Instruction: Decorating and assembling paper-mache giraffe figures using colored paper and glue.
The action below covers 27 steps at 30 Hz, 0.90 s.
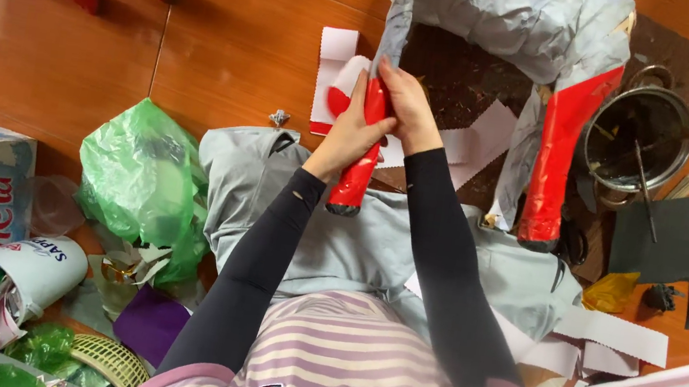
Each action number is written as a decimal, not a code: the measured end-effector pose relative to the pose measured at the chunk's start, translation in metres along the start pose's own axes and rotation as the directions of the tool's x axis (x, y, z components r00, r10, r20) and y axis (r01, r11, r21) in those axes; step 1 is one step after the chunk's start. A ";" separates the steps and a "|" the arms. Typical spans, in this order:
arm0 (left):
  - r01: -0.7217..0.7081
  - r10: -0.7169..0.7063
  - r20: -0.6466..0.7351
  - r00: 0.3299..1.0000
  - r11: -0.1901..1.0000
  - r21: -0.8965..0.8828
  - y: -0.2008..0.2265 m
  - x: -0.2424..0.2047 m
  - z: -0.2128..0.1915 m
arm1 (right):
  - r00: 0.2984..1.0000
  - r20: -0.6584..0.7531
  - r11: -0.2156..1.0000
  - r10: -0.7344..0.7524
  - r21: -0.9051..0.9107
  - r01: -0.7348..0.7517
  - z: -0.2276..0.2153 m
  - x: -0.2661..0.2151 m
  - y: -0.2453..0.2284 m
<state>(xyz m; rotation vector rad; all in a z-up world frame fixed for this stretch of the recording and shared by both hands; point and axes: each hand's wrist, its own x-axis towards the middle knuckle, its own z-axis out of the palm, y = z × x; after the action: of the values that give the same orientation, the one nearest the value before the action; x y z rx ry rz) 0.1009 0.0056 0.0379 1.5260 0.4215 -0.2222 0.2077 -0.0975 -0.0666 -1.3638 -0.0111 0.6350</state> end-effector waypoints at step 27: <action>-0.538 0.648 -0.112 0.753 0.704 0.463 -0.065 0.110 -0.028 | 0.916 -0.391 0.888 -0.088 0.386 0.250 0.007 -0.031 -0.001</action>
<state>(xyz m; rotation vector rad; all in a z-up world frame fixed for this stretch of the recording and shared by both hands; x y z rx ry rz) 0.1712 0.0435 -0.0657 2.0369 0.0573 0.4554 0.1803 -0.1045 -0.0535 -1.0151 0.2908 0.2041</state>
